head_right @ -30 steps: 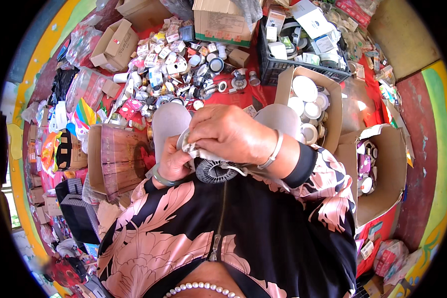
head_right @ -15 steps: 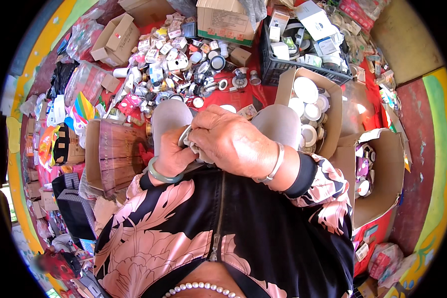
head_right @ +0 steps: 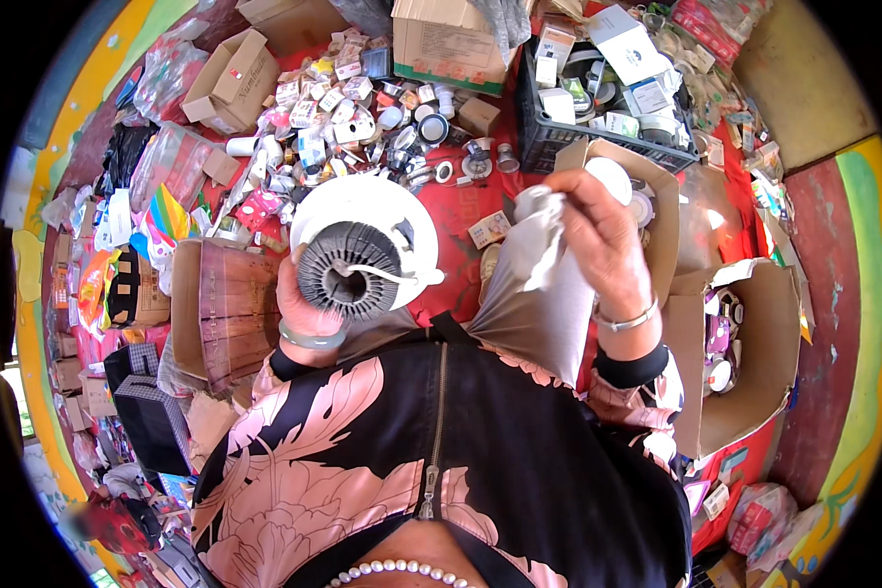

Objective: The person sits on the floor and wipes a small white fan with a cloth. They clean the fan's grill and body, turning it over to wipe different sides.

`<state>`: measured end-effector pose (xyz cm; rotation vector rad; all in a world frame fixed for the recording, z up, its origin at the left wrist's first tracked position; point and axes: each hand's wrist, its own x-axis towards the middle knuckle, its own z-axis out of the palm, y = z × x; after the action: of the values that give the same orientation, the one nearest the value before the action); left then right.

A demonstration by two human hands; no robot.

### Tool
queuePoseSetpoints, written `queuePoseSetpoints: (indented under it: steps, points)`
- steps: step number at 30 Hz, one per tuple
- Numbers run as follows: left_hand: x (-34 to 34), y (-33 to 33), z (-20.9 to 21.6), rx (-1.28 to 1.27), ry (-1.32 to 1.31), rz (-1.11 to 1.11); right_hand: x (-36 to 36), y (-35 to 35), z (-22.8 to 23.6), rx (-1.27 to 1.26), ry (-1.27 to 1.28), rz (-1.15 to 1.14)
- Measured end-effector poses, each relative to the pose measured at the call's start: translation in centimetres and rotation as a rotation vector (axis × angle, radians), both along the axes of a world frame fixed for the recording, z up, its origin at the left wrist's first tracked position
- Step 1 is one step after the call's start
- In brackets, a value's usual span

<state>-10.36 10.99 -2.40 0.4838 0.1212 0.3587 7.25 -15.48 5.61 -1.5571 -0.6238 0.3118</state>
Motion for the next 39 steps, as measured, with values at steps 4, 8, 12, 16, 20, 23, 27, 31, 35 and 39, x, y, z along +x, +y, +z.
queuePoseSetpoints:
  steps: [4,8,12,16,20,23,27,31,35,39]
  points:
    - [0.2,-0.6,1.3,-0.085,-0.084,-0.083,-1.9,2.8,1.8,-0.009,-0.604,0.121]
    - [0.4,-1.3,2.4,0.067,0.098,-0.009,-4.6,5.9,3.2,-0.002,-0.682,0.224]
    - [0.5,-2.5,4.1,0.143,0.079,0.029,-3.6,6.7,2.6,-0.048,-0.813,0.327]
    - [0.1,-2.6,1.9,-0.066,0.108,-0.065,-3.5,5.6,2.2,-0.108,-0.722,0.384]
    - [0.2,-3.1,2.6,-0.040,0.119,-0.090,-3.7,5.0,2.4,-0.132,-0.690,0.375]
    - [0.4,-3.4,2.7,-0.029,0.075,-0.058,-4.0,5.0,1.8,-0.130,-0.584,0.317]
    - [0.6,-3.4,3.9,0.232,0.084,-0.015,-4.6,5.4,0.2,-0.112,-0.420,0.151]
    - [0.3,-2.7,3.7,0.429,0.115,-0.029,-4.5,5.6,-1.6,-0.023,-0.396,0.069]
    - [0.8,-3.1,4.2,0.222,0.095,-0.050,-4.8,5.4,-1.3,-0.047,-0.511,0.059]
    - [0.8,-2.9,3.8,0.212,0.091,-0.003,-4.4,5.9,-1.5,0.002,-0.604,0.084]
